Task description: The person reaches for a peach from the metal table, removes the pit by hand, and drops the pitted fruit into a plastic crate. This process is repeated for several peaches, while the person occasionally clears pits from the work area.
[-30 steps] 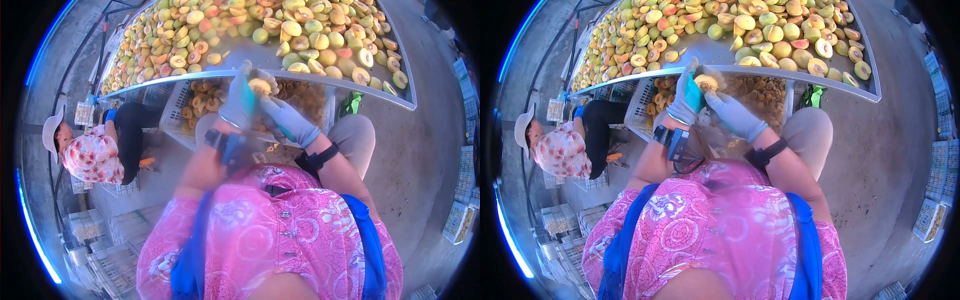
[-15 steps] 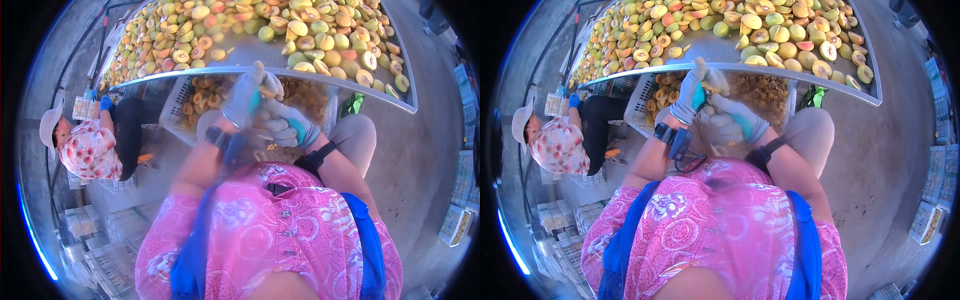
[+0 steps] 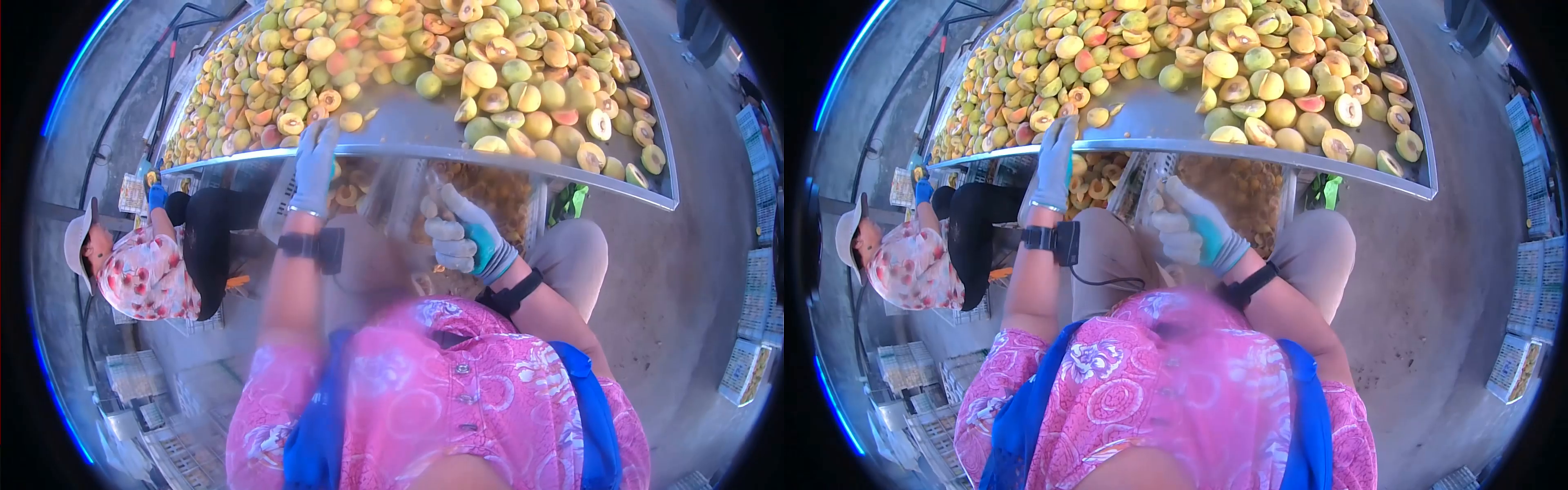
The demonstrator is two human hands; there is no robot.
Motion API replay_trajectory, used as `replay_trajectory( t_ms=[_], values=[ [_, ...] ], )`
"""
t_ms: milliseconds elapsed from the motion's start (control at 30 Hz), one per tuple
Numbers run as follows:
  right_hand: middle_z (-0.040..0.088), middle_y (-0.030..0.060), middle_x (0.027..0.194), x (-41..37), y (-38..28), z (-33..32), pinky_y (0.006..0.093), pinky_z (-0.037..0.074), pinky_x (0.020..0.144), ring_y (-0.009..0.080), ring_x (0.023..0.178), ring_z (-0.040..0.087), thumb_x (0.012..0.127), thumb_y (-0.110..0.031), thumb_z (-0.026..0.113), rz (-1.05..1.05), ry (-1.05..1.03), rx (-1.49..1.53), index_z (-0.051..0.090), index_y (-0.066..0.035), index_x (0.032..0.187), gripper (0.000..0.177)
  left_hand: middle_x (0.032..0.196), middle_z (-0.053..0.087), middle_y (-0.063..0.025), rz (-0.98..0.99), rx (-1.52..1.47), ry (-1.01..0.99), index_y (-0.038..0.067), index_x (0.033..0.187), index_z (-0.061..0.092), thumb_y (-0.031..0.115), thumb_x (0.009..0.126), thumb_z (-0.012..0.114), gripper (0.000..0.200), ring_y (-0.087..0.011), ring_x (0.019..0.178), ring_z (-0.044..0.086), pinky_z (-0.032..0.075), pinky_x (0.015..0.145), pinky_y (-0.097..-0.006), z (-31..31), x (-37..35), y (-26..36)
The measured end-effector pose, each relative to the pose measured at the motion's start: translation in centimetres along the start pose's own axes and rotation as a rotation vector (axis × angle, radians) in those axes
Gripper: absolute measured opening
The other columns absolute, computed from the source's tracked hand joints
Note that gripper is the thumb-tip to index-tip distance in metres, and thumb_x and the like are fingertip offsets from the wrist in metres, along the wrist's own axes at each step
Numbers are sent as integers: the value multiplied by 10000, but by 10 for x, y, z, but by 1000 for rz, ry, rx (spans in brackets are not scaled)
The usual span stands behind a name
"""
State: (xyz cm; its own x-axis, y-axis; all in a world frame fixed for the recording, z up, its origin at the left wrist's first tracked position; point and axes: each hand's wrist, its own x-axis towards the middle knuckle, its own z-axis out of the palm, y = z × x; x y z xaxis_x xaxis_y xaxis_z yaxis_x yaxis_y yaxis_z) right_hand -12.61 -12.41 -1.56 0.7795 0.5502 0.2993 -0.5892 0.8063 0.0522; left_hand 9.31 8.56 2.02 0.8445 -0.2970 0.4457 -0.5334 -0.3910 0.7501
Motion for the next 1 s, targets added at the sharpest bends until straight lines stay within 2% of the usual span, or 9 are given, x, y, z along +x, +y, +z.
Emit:
replay_trajectory(
  t_ms=[100,167,300,500,600,667,800,933,1000],
  values=[
    [317,-52,609,6,-4,-2,232,180,320,68,359,246,1023,-509,302,-23,115,-47,542,-84,1004,489,1186,584,-146,-34,182,-91,-12,1234,561,291,911,622,448,-221,1129,561,435,963,-305,48,40,14],
    [388,-36,624,7,-8,-10,253,293,304,92,350,330,1032,-481,301,-11,106,-74,550,-102,1054,454,1260,549,-169,-111,24,-203,0,1273,526,336,858,672,554,-257,1172,541,417,999,-343,88,58,20],
    [386,-33,622,4,-9,-7,251,289,305,90,356,323,1026,-494,313,-22,77,-83,556,-109,1043,455,1312,510,-192,-127,152,-260,-2,1275,510,374,798,725,645,-289,1214,511,408,1012,-364,147,78,38],
    [398,-54,604,3,-9,11,227,208,307,71,335,260,993,-526,400,-56,321,-211,518,-170,964,376,1292,461,-227,-76,233,-338,14,1231,487,399,771,729,646,-356,1176,493,427,983,-422,167,89,21],
    [487,-51,697,4,-9,21,221,357,391,71,452,423,1006,-468,418,-41,218,-112,544,-139,1012,353,1188,527,-165,-299,-175,-318,28,1170,520,334,794,718,524,-287,1087,551,477,915,-392,152,80,21],
    [419,-23,602,12,-5,45,234,284,318,91,359,340,988,-501,443,-180,674,-419,555,-152,996,367,1124,572,-114,-511,-881,-348,53,1151,542,274,842,677,403,-226,1020,579,505,872,-359,135,62,30],
    [453,-21,612,12,-3,34,220,294,327,77,360,355,982,-468,482,-275,694,-612,558,-145,1000,333,1116,603,-97,-675,-1235,-298,60,1199,547,257,924,578,340,-215,1057,594,534,877,-382,108,20,53],
    [482,-20,619,9,-5,18,220,307,328,77,382,394,988,-435,481,-413,805,-1119,556,-79,1052,369,1169,618,-131,-528,-1263,-334,17,1263,530,315,960,556,426,-266,1059,611,518,907,-406,105,-9,62],
    [595,33,1074,7,-6,20,278,444,852,111,943,528,1002,-339,463,-432,844,-1194,576,-13,1192,394,1148,620,-129,-555,-1326,-339,-4,1264,523,311,978,531,425,-252,1027,620,524,890,-395,104,-31,71]
  ],
)
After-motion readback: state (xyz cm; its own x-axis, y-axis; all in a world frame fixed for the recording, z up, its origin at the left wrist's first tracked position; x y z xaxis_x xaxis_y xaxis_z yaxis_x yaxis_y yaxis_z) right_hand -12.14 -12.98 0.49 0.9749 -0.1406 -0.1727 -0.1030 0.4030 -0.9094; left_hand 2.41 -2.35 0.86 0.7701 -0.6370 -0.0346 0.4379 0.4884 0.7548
